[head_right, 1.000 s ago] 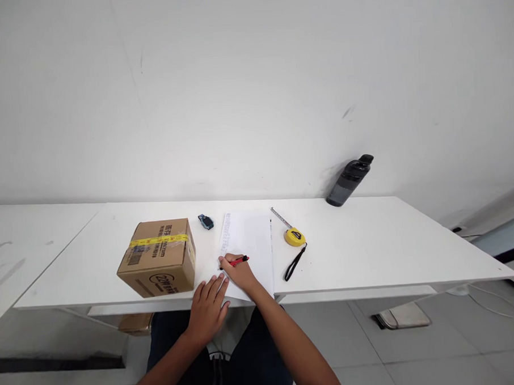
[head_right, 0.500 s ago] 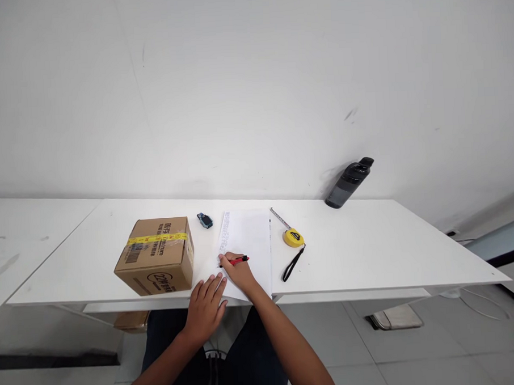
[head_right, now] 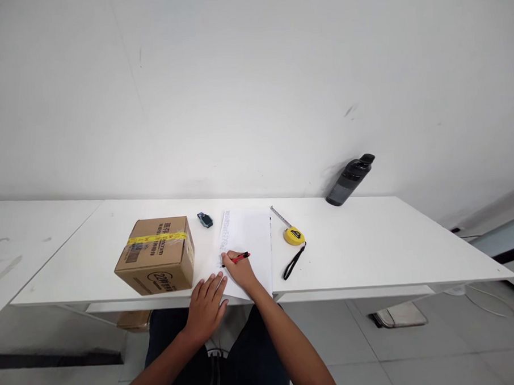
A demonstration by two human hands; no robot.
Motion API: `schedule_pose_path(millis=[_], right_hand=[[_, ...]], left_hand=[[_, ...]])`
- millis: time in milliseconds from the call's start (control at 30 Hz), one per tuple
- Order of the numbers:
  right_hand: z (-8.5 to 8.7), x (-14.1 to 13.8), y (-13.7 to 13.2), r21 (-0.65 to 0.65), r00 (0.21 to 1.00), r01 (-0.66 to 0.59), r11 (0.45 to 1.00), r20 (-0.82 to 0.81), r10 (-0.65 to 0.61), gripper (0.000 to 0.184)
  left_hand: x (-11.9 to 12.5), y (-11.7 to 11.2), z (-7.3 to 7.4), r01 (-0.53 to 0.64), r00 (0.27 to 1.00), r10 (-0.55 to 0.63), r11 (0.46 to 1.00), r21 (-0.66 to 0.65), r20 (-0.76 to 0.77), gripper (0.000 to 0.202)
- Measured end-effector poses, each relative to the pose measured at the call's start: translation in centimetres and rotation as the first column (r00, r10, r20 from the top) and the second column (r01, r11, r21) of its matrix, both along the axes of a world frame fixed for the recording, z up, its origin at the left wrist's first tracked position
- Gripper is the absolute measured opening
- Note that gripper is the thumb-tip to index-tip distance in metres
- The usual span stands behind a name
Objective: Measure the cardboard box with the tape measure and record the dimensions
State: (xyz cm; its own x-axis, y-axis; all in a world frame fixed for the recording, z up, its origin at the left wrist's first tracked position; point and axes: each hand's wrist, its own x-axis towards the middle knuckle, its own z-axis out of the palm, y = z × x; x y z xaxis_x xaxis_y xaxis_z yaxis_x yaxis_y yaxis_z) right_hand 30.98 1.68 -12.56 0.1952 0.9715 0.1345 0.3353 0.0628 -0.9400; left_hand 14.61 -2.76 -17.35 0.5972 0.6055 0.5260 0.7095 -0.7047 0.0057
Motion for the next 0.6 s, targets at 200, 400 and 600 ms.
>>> schedule_pose_path(millis=[200,400,600], right_hand=[[0.1,0.02,-0.15,0.0,1.0,0.017,1.0,0.01,-0.017,0.04],[-0.04,0.0,-0.15,0.001,1.0,0.004,1.0,0.015,-0.004,0.041],[-0.11,0.01,-0.19,0.028,0.999,0.03,0.999,0.026,-0.031,0.043]], left_hand=[[0.0,0.0,0.27,0.001,1.0,-0.001,1.0,0.006,0.005,0.049],[-0.04,0.03,0.37,0.007,1.0,-0.007,1.0,0.004,0.006,0.051],[0.0,0.05,0.25,0.007,1.0,-0.007,1.0,-0.001,0.003,0.048]])
